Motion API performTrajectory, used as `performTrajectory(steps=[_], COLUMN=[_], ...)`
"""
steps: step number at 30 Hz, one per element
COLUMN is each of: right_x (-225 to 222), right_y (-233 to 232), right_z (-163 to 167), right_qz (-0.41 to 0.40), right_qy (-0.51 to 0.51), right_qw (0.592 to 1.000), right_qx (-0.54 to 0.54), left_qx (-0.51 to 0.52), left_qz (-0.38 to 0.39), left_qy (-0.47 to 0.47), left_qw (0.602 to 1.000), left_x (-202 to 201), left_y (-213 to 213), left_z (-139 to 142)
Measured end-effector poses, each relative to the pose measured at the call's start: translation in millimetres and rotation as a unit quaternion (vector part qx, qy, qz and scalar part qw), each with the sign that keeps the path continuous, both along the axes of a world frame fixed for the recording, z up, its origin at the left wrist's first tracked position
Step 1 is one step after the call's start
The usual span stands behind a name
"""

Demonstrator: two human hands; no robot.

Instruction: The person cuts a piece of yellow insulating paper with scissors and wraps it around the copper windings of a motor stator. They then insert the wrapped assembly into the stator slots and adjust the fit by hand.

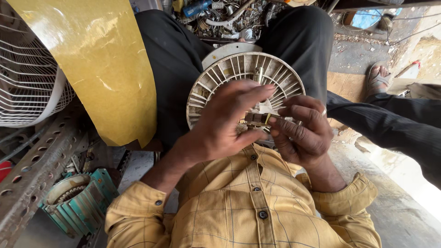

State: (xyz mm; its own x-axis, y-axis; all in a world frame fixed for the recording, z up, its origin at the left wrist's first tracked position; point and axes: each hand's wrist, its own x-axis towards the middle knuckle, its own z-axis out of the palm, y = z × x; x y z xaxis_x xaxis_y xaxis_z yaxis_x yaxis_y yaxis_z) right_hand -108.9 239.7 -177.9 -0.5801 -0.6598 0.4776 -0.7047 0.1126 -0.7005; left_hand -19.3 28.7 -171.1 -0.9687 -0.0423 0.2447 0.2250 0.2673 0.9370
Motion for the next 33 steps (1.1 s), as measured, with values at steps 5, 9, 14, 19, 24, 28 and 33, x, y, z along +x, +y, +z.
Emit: performTrajectory(steps=[5, 9, 14, 19, 24, 28, 33], right_x=[-2.4, -2.3, -1.5, 3.6, 6.1, 7.1, 8.8], right_y=[-6.7, -8.6, -3.8, -2.2, -2.7, -1.8, -2.2], right_z=[7.1, 9.3, 9.8, 7.8, 2.3, -2.8, -5.2], right_qz=[0.019, 0.017, 0.025, 0.013, 0.008, 0.003, -0.001], right_qy=[0.062, 0.089, 0.076, 0.062, 0.067, 0.066, 0.064], right_qw=[0.997, 0.995, 0.995, 0.996, 0.997, 0.998, 0.998], right_qx=[0.046, 0.052, 0.06, 0.067, 0.039, 0.022, 0.02], left_qx=[-0.053, -0.069, -0.091, -0.096, -0.106, -0.074, -0.128], left_qz=[0.067, 0.076, 0.109, 0.114, 0.123, 0.131, 0.13], left_qy=[0.025, 0.036, 0.041, 0.065, 0.084, 0.066, 0.075], left_qw=[0.996, 0.994, 0.989, 0.987, 0.983, 0.986, 0.98], left_x=[20.1, 29.4, 35.2, 37.3, 40.1, 42.9, 40.2], left_y=[-17.1, -8.9, -5.8, -1.3, 1.2, -1.9, -0.8], left_z=[-1.5, -12.7, -21.8, -24.1, -28.4, -32.0, -35.0])
